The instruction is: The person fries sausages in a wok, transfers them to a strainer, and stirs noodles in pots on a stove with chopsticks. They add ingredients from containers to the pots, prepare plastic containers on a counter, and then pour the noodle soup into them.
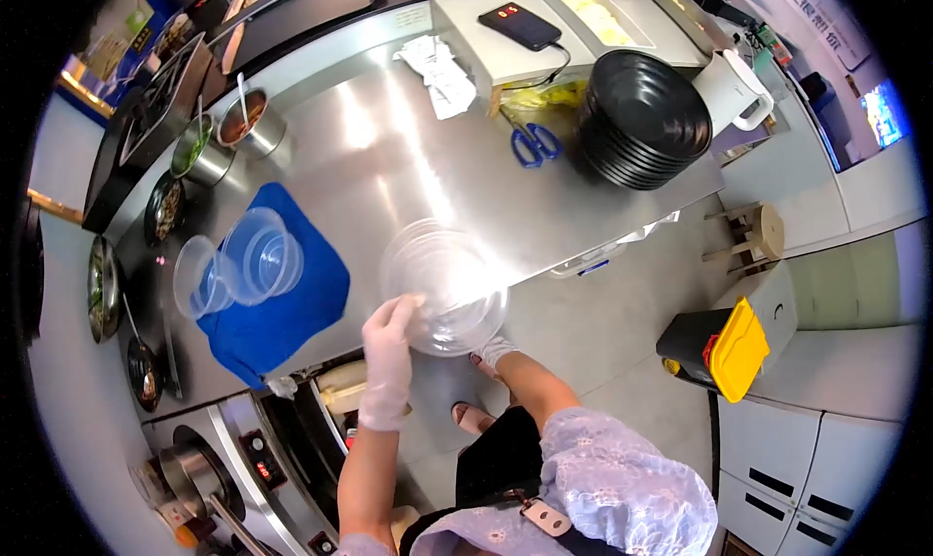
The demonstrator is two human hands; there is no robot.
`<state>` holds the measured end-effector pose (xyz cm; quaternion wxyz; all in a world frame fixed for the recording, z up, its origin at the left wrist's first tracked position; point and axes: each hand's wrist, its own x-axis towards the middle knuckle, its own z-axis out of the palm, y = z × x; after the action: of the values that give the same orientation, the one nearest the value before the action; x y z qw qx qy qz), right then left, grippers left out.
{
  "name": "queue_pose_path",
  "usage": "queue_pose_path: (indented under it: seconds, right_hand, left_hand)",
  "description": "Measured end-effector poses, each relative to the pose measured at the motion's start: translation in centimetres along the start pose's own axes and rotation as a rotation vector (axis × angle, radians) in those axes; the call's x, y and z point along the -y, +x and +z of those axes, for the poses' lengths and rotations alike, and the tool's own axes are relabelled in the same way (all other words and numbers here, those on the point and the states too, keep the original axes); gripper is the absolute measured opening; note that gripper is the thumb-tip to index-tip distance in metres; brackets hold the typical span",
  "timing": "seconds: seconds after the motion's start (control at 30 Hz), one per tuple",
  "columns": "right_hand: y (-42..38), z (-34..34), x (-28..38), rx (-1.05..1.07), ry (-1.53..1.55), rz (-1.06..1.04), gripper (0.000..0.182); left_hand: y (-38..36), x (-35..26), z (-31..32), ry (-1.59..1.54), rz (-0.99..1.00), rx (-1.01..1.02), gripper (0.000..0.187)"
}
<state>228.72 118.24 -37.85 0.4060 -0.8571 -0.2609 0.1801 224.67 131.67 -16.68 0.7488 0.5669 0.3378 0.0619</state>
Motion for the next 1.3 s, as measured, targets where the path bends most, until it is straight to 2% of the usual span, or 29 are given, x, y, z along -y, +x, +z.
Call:
queue_pose_path:
  seconds: [0.07,0.1,0.17,0.2,0.23,0.27,0.3,0.33,0.37,0.43,0.47,0.53,0.57,0.6,0.63,0.67,0.7,0.73,0.77,0.8,0.87,0.93,1.0,1.07,1.13,1.17,1.2,1.27,1.3]
  right_hand:
    - [-0.5,-5.0,3.0,0.005,0.121,0.055,0.028]
    - [-0.2,-6.8,2.1,0.207,0.171,0.225,0.029]
    - [-3.4,-8.9,-2.9,-0.062,-0.203,-0.140,0.023]
    - [-4.7,-12.1,-2.6,-0.084,-0.150,0.022,0.019]
    - [-5.9,-16.1,-0.8,-0.106,-0.097,0.183,0.016]
    - [-6.1,-19.5,-0.4,-0.206,-0.161,0.159,0.016]
    - [-5.7,-22.3,0.2,-0.301,-0.223,0.140,0.018]
    - [-4.6,-24.6,1.7,-0.378,-0.201,0.022,0.021]
    - [-2.7,-26.9,3.4,-0.461,-0.178,-0.100,0.024]
    - [1.4,-30.5,7.1,-0.644,-0.415,-0.293,0.031]
    - [2.4,-32.0,7.4,-0.697,-0.528,-0.393,0.040]
    - [2.7,-34.4,7.5,-0.875,-0.541,-0.450,0.049]
    - [2.6,-35.3,7.0,-1.044,-0.498,-0.380,0.052]
    - [2.5,-36.3,6.4,-1.212,-0.453,-0.310,0.056]
    - [2.8,-37.6,5.8,-1.308,-0.228,-0.104,0.056]
    - [3.7,-39.2,4.1,-1.347,0.262,-0.008,0.053]
    - [4.0,-40.8,2.5,-1.240,0.578,0.070,0.057]
    - [4.5,-42.5,0.4,-1.104,0.883,0.141,0.064]
    - [5.3,-43.6,-3.4,-0.868,1.073,0.118,0.080]
    - [6.1,-44.2,-4.8,-0.698,1.279,0.096,0.072]
    - [7.1,-44.2,-4.3,-0.628,1.297,0.165,0.070]
    - [7.6,-45.2,-6.7,-0.635,1.283,0.121,0.066]
    - [8.1,-46.9,-7.0,-0.673,1.322,0.142,0.064]
    - [8.9,-49.1,-8.1,-0.774,1.286,0.148,0.061]
    - [9.4,-50.7,-9.6,-0.810,1.321,0.139,0.061]
    - [9.1,-51.0,-10.1,-0.816,1.336,0.153,0.062]
    - [8.6,-51.2,-10.5,-0.809,1.283,0.113,0.065]
    - [6.6,-48.8,-8.8,-1.097,1.029,0.218,0.056]
    - [4.7,-45.7,-11.8,-1.044,0.807,0.250,0.047]
  left_hand:
    - [3.4,0.9,3.5,0.025,0.003,0.021,0.026]
    - [4.9,1.1,5.1,0.050,0.011,0.032,0.026]
    - [7.1,0.4,8.0,0.135,0.020,0.023,0.024]
    - [8.0,0.4,9.0,0.219,0.018,0.008,0.023]
    - [9.8,2.1,9.2,0.317,0.100,0.002,0.029]
    - [10.1,1.4,9.7,0.315,0.102,0.007,0.029]
    - [10.0,0.5,10.1,0.520,0.253,-0.062,0.032]
    - [9.5,-0.5,10.4,0.724,0.403,-0.131,0.036]
    - [8.9,-1.9,10.7,0.727,0.404,-0.123,0.036]
    - [8.0,-4.6,11.4,1.061,0.255,-0.132,0.039]
    - [8.5,-4.7,11.8,1.069,0.274,-0.121,0.039]
    - [9.6,-4.4,12.7,1.125,0.673,-0.242,0.039]
    - [9.9,-5.7,14.3,0.740,0.574,-0.030,0.040]
    - [10.8,-6.0,16.1,0.508,0.429,0.155,0.045]
    - [11.9,-6.4,18.4,0.269,0.288,0.332,0.050]
    - [12.5,-6.5,21.2,0.126,0.118,0.388,0.056]
    - [12.9,-6.6,23.8,-0.020,-0.054,0.437,0.062]
    - [13.6,-6.8,25.9,0.081,-0.068,0.476,0.067]
    - [14.3,-6.0,28.0,0.022,-0.128,0.503,0.067]
    - [15.4,-4.7,29.7,-0.037,-0.185,0.525,0.068]
    - [17.2,-3.0,31.5,-0.126,-0.179,0.538,0.068]
    - [17.5,-1.5,32.7,-0.200,-0.196,0.547,0.068]
    - [17.3,-2.0,34.5,-0.183,-0.128,0.576,0.065]
    - [16.3,-3.5,36.8,-0.133,-0.195,0.587,0.073]
    - [16.2,-4.2,37.2,-0.108,-0.171,0.709,0.079]
    - [15.3,-5.2,37.0,-0.078,-0.087,0.696,0.079]
    - [15.3,-4.7,36.5,-0.083,-0.090,0.694,0.079]
    - [15.0,-3.3,34.7,0.587,0.589,0.395,0.070]
    - [14.1,-3.9,32.6,0.641,0.770,0.256,0.063]
